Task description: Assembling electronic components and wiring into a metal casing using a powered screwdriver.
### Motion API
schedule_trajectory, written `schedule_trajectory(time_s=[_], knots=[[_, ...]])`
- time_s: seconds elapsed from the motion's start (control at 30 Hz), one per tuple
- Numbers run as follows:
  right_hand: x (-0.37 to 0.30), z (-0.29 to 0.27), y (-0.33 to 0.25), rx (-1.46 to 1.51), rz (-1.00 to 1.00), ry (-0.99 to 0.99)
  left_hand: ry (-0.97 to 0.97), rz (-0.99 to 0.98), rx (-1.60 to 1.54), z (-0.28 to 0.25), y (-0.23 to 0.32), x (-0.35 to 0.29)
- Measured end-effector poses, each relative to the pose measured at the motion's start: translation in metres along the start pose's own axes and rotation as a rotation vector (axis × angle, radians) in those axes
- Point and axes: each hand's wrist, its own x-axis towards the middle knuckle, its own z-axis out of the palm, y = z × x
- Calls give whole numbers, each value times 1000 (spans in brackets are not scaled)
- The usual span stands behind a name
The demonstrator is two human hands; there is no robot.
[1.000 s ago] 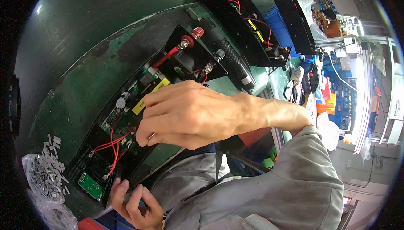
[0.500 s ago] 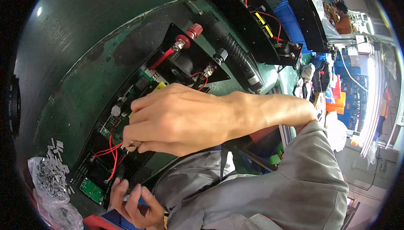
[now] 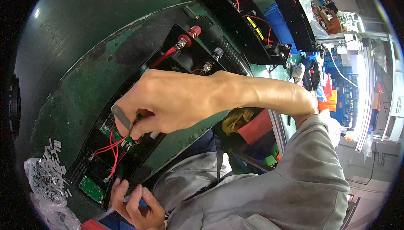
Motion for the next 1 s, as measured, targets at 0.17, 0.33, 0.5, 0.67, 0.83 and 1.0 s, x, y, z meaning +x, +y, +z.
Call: schedule_trajectory(time_s=[0.17, 0.33, 0.5, 0.67, 0.83, 1.0], knots=[[-7, -6, -10, 44, 57, 36, 1, -3, -15, -1, -2, -2], [-22, -12, -17, -97, 34, 165, -25, 1, -8, -3, 0, 0], [-29, 1, -9, -85, -52, 238, -33, 12, 17, -2, 3, 3], [-42, -2, -15, -71, -91, 308, -48, 20, 61, -7, 10, 8], [-63, -1, -18, -55, -184, 392, -53, 43, 22, -8, 20, 16], [-69, 37, -14, 57, -445, 302, -237, 2, -66, -3, 47, 44]])
